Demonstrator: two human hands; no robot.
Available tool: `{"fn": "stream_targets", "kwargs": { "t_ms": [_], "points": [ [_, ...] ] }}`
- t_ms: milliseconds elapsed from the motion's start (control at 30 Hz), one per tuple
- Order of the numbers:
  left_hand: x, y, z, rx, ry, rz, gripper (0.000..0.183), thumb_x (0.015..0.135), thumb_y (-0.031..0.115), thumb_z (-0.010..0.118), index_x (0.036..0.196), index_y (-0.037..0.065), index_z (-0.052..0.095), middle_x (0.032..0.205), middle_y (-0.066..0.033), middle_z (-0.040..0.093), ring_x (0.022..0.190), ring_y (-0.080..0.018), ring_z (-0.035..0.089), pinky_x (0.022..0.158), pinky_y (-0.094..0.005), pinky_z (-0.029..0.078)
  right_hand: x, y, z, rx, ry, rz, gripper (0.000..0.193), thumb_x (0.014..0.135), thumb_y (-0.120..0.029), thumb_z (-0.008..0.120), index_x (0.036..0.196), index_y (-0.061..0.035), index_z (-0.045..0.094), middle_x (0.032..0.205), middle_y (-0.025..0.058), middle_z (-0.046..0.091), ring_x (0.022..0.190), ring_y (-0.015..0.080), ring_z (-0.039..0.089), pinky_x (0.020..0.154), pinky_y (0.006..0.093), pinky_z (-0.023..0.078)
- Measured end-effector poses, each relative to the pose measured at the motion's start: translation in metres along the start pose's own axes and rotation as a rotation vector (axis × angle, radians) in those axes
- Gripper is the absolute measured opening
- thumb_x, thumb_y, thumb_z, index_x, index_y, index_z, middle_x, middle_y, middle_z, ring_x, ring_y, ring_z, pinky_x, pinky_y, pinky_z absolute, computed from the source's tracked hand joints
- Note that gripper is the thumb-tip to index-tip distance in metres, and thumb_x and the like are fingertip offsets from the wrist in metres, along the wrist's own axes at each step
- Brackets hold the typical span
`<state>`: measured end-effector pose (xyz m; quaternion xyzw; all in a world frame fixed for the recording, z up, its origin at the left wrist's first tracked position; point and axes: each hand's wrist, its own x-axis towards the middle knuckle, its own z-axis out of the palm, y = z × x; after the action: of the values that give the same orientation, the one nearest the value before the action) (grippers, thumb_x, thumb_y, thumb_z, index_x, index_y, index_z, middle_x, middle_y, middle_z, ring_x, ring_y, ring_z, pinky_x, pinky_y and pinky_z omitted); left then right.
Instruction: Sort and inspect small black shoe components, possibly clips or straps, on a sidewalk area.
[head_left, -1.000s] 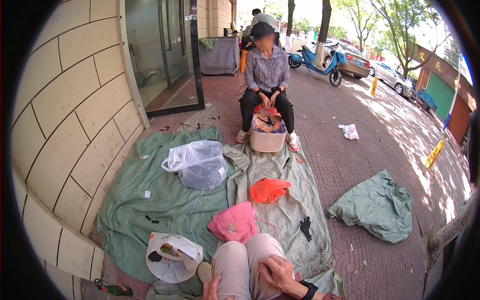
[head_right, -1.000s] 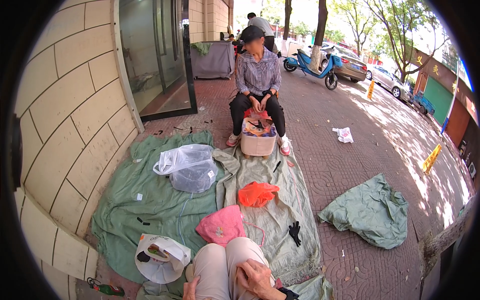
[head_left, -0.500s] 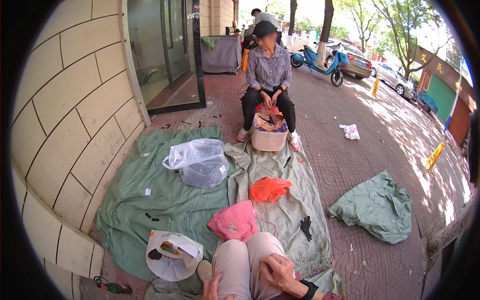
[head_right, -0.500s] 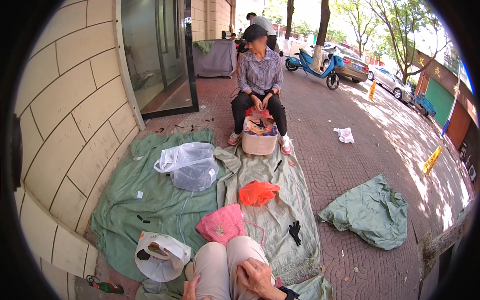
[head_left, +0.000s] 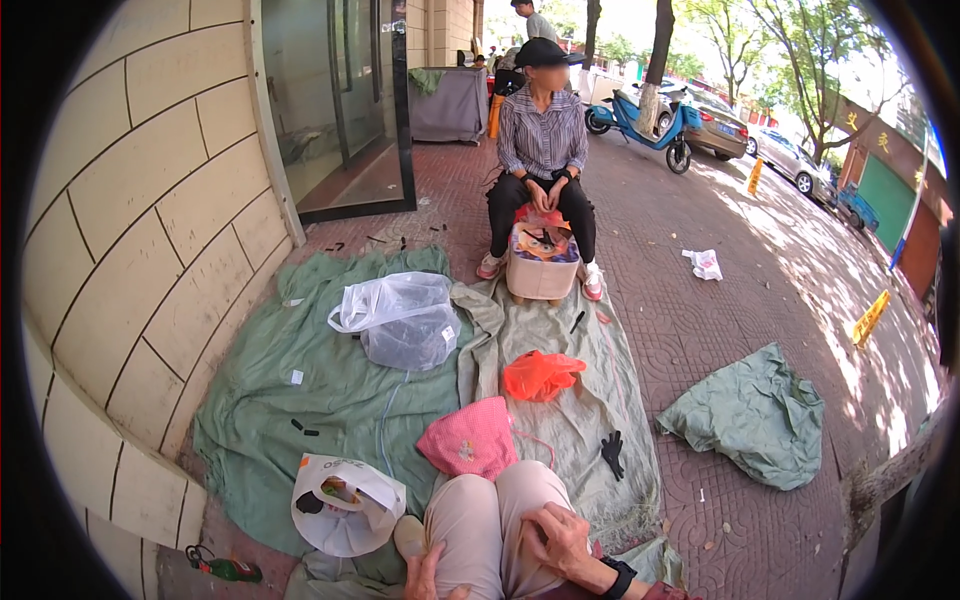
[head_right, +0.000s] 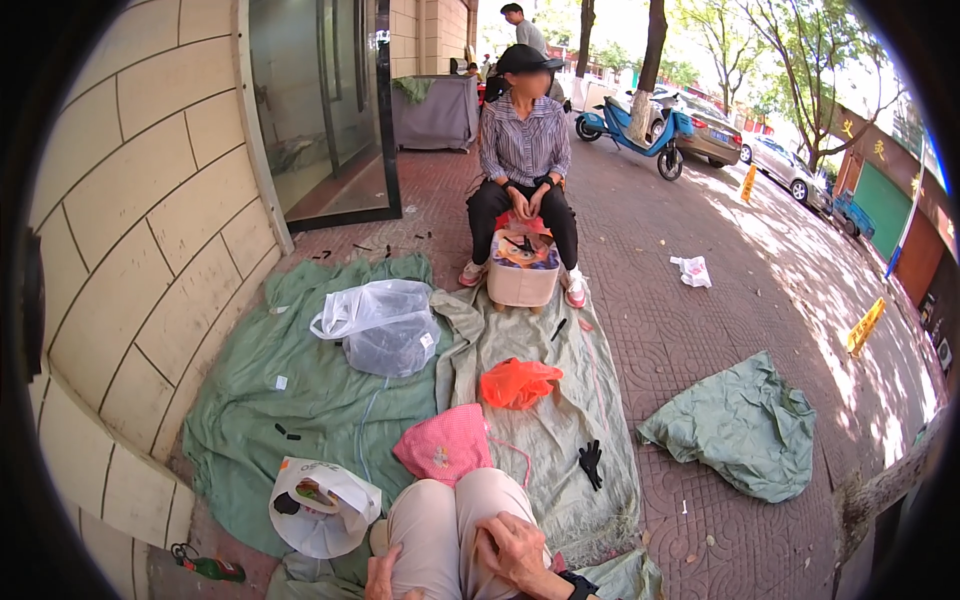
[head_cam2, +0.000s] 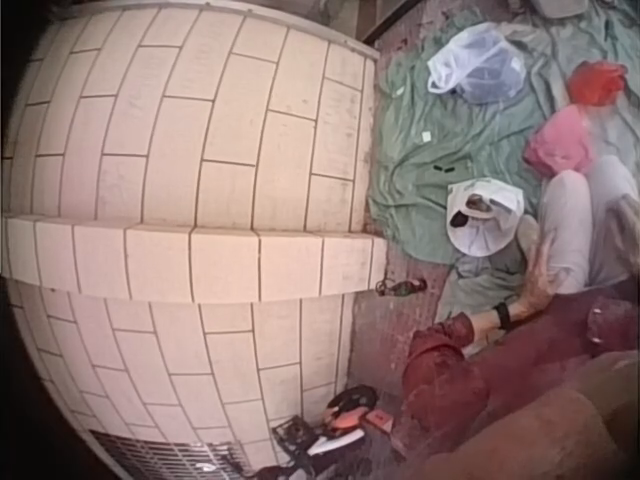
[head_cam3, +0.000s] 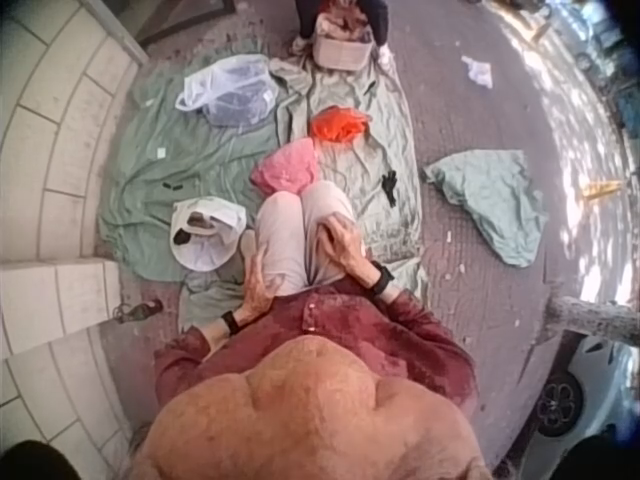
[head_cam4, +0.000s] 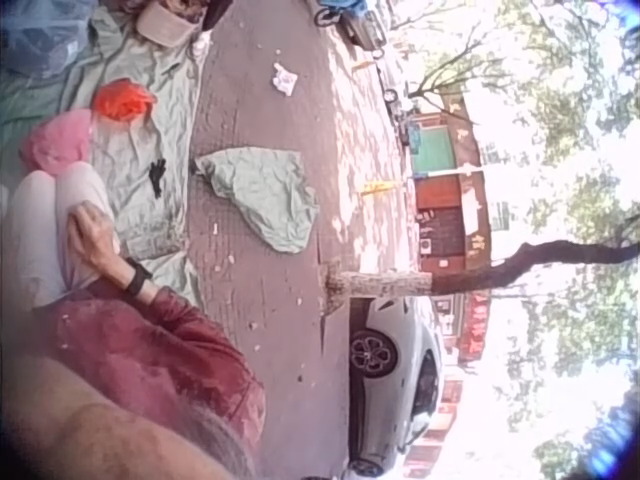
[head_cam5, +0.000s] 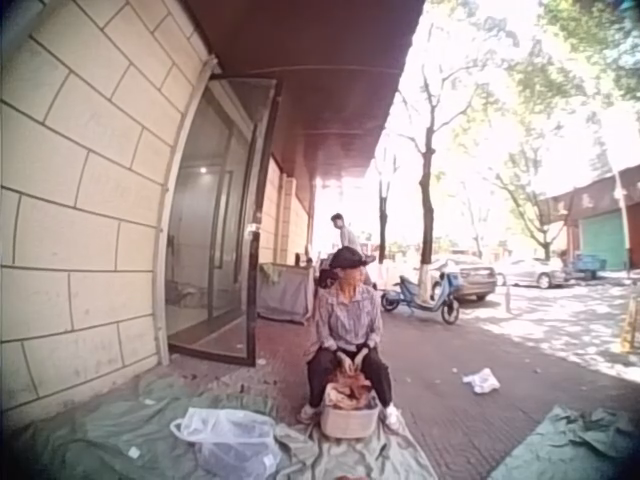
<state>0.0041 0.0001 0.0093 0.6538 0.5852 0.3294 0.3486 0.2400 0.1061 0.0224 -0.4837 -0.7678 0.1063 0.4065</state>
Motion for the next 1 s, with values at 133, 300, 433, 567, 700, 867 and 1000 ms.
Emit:
{"fn": "stream_targets", "kwargs": {
  "t_ms": [133,300,433,567,700,867,1000],
  "points": [
    [0.0006,0.0006,-0.0009,-0.003,-0.007,-0.007,0.076,0.089,0.039,0.058,0.147,-0.001,0.029,0.143,-0.0267,0.039,0.133,-0.0434,0.037,0.112,-0.0461,0.028,0.0021,-0.003,-0.0022,0.0,-0.014,0.014,0.015,0.071,-0.005,0.068,0.085,-0.0098,0.064,0.067,0.0058,0.053,0.061,0.0247,0.06,0.054,0.0361,0.047],
    [0.0008,-0.0005,-0.0008,0.004,0.008,0.017,0.076,0.088,0.037,0.06,0.147,-0.001,0.029,0.143,-0.0265,0.04,0.132,-0.0433,0.037,0.112,-0.0459,0.029,0.0035,-0.0051,-0.0032,0.005,-0.015,0.013,0.016,0.071,-0.005,0.069,0.085,-0.0097,0.064,0.067,0.0059,0.053,0.061,0.0245,0.06,0.054,0.0358,0.047],
    [0.0017,0.0023,-0.0017,0.015,0.01,0.019,0.076,0.087,0.034,0.061,0.147,0.0,0.029,0.142,-0.0264,0.04,0.132,-0.0428,0.037,0.112,-0.0455,0.029,0.0032,-0.0034,-0.0028,0.004,-0.008,0.002,0.016,0.071,-0.005,0.069,0.086,-0.0098,0.064,0.067,0.006,0.053,0.061,0.0243,0.06,0.053,0.0357,0.047],
    [0.0021,0.0055,-0.003,-0.016,0.012,0.018,0.076,0.087,0.033,0.061,0.147,0.0,0.029,0.142,-0.0264,0.04,0.133,-0.0427,0.037,0.112,-0.0454,0.029,0.002,-0.0035,-0.0023,0.003,-0.009,0.004,0.016,0.071,-0.005,0.069,0.086,-0.0099,0.064,0.067,0.0061,0.053,0.061,0.0242,0.06,0.053,0.0356,0.047],
    [0.0005,0.0016,-0.002,0.015,0.007,0.018,0.076,0.087,0.033,0.061,0.147,-0.001,0.029,0.143,-0.0265,0.04,0.133,-0.0428,0.037,0.112,-0.0458,0.028,0.0009,-0.0034,-0.0016,0.007,-0.006,0.002,0.015,0.071,-0.006,0.069,0.085,-0.0101,0.064,0.067,0.006,0.053,0.062,0.024,0.06,0.054,0.0355,0.048],
    [0.0019,-0.002,0.0002,0.034,0.012,0.03,0.076,0.088,0.034,0.06,0.147,-0.002,0.029,0.143,-0.0267,0.039,0.134,-0.0429,0.036,0.113,-0.046,0.028,0.0019,-0.0019,-0.0006,0.006,0.001,0.006,0.016,0.071,-0.004,0.069,0.086,-0.0108,0.066,0.065,0.0058,0.054,0.059,0.0247,0.06,0.053,0.0359,0.047],
    [-0.0018,-0.002,-0.0001,0.013,0.024,0.04,0.075,0.088,0.034,0.06,0.147,-0.002,0.029,0.143,-0.0268,0.039,0.134,-0.043,0.036,0.113,-0.046,0.028,0.0016,-0.0052,-0.0029,0.015,-0.007,0.005,0.016,0.071,-0.005,0.069,0.085,-0.0105,0.065,0.066,0.0057,0.053,0.06,0.0241,0.06,0.053,0.0355,0.047]
  ]
}}
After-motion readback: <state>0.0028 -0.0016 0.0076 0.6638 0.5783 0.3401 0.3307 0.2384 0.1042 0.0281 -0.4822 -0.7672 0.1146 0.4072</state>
